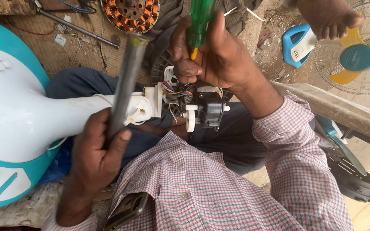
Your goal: The person sits on the ground repairing a pedestal fan, working on the motor housing with a screwdriver and tapping it with a metal pipe. They handle the fan motor, rotor and switch parts, test the setup on a board with a light bulb, and continue unscrewing and reassembling the motor parts.
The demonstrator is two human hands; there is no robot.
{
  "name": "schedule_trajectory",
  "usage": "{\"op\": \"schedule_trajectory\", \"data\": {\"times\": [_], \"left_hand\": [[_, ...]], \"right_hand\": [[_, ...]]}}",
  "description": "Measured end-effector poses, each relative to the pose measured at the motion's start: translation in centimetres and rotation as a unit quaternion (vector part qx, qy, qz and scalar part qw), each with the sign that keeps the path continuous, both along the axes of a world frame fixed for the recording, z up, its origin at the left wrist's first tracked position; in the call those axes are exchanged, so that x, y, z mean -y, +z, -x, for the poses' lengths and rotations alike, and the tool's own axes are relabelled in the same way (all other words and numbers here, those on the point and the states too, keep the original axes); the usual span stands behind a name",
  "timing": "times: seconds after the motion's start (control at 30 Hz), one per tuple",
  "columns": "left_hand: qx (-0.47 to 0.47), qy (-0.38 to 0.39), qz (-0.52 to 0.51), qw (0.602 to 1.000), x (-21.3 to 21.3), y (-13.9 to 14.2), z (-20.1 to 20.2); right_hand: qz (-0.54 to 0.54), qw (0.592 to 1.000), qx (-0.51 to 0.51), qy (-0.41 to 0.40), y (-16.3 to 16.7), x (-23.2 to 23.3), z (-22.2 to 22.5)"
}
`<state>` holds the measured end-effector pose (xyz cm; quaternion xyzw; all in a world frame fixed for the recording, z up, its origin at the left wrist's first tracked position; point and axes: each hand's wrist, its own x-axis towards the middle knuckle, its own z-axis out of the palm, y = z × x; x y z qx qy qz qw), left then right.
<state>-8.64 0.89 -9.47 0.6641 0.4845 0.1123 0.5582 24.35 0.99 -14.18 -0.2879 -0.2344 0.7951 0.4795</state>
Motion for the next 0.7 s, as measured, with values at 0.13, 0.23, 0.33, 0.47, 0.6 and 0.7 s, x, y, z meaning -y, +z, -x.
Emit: {"op": "schedule_trajectory", "data": {"times": [0.13,0.23,0.33,0.47,0.6,0.7], "left_hand": [[0.087,0.052,0.119,0.988,0.5,-0.6,-2.2],[0.13,0.061,0.14,0.98,0.3,-0.7,-2.7],[0.126,0.073,0.152,0.978,0.0,-0.7,-2.5],[0.108,0.089,0.15,0.979,-0.4,-0.7,-2.2],[0.086,0.097,0.154,0.979,-0.5,-0.5,-2.1],[0.071,0.093,0.131,0.984,-0.8,0.0,-2.0]], "right_hand": [[0.008,0.996,-0.086,0.021,-0.7,-0.9,0.1],[-0.009,0.994,-0.1,0.045,-1.2,-1.8,0.2],[-0.053,0.993,-0.076,0.069,-1.3,-2.5,0.2],[-0.093,0.988,-0.085,0.089,-0.8,-3.2,0.1],[-0.05,0.98,-0.121,0.15,-0.3,-3.8,0.2],[-0.097,0.976,-0.086,0.177,-0.4,-4.2,0.7]]}}
